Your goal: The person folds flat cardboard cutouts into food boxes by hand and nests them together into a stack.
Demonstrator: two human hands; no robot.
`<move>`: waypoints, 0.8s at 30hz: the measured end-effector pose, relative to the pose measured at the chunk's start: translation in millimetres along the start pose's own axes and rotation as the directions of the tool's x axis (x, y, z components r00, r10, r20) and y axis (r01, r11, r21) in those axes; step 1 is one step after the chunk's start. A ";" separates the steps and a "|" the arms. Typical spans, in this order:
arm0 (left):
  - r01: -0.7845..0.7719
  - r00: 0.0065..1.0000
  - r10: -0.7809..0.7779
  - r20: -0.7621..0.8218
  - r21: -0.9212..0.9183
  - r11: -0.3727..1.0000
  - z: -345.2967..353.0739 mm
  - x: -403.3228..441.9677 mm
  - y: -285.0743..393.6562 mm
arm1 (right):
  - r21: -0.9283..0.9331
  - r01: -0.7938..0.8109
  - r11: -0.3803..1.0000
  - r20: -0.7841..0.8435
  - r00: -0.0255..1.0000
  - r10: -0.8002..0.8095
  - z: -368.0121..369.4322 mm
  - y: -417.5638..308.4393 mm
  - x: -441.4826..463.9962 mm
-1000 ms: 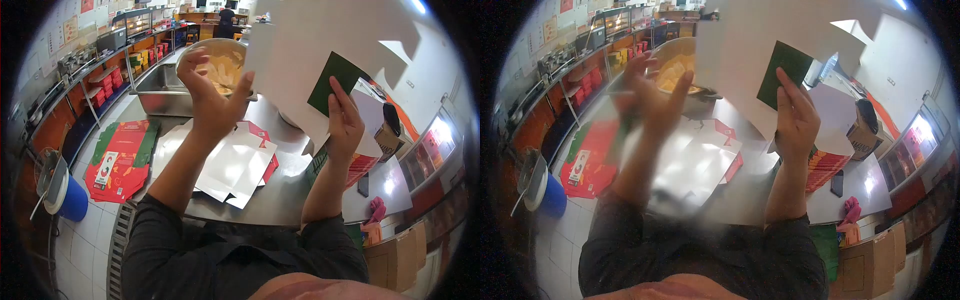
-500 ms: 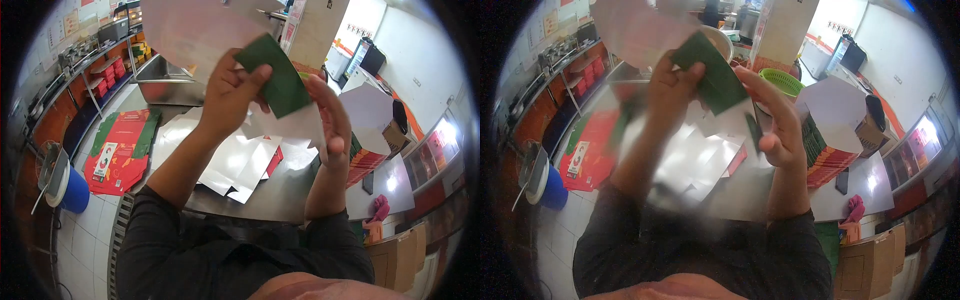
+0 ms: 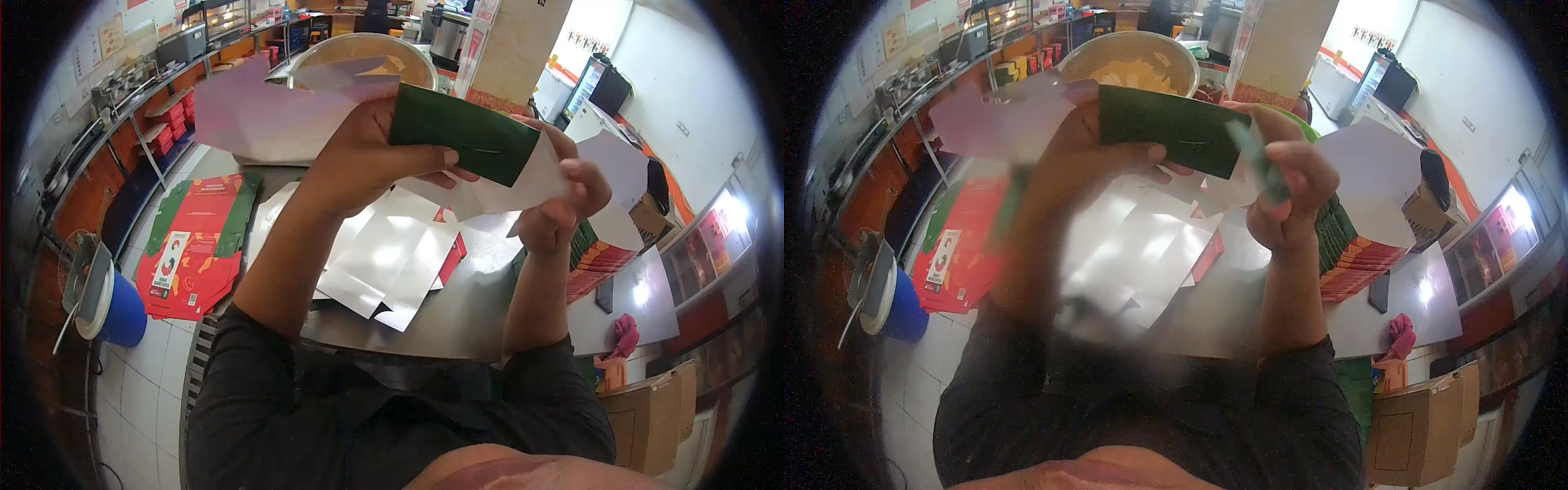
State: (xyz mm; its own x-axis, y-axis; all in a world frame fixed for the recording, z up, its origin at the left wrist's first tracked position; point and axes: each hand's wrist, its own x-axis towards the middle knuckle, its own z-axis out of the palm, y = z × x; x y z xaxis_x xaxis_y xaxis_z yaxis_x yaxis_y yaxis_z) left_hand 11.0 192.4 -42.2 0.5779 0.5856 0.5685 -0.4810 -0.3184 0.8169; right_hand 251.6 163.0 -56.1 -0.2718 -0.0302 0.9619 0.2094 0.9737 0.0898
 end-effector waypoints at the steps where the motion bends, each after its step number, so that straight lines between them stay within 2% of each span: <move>1: -0.018 1.000 0.019 0.016 -0.015 1.000 -1.1 0.2 -0.1 | -0.028 0.025 0.999 0.040 0.999 -0.024 -5.6 2.6 -0.6; 5: -0.042 0.997 0.037 -0.060 -0.078 0.996 -0.3 -3.1 5.3 | -0.189 0.000 0.982 0.141 0.990 0.027 -5.1 -14.1 10.5; 8: -0.080 0.993 0.068 -0.097 -0.125 0.989 -1.4 -4.7 7.2 | -0.088 0.005 0.996 0.102 0.995 0.004 0.1 -14.7 15.7; 11: -0.103 0.992 0.093 -0.086 -0.123 0.987 -1.7 -5.9 12.2 | -0.009 -0.076 0.997 0.123 0.990 0.076 -4.5 -18.5 16.9; 13: -0.083 0.995 0.075 -0.063 -0.117 0.990 -0.5 -7.4 13.8 | -0.059 -0.040 0.997 0.129 0.990 0.047 -4.8 -16.9 18.1; 16: -0.120 0.985 0.126 -0.117 0.050 0.991 10.1 -9.5 17.3 | -0.127 -0.025 0.992 0.119 0.992 0.041 -4.4 -18.6 18.6; 19: -0.111 0.987 0.120 -0.105 0.088 0.990 7.8 -7.8 16.2 | -0.203 -0.009 0.979 0.114 0.993 0.033 -5.2 -20.3 17.9; 22: -0.179 0.967 0.209 -0.148 0.196 0.964 15.3 -10.2 7.7 | -0.231 0.001 0.973 0.088 0.996 0.020 -5.9 -18.3 17.2; 24: -0.168 0.971 0.187 -0.151 0.134 0.977 19.8 -12.0 11.0 | -0.220 0.006 0.975 0.069 0.998 0.010 -4.3 -17.9 15.7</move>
State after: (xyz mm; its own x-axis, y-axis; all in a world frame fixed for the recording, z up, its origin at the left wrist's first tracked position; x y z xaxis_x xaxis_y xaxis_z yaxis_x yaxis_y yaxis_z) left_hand 11.8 167.2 -38.1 0.3717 0.6211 0.6900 -0.4786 -0.5087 0.7157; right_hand 247.7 144.1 -41.5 -0.3341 -0.0049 0.9425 0.4093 0.9000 0.1497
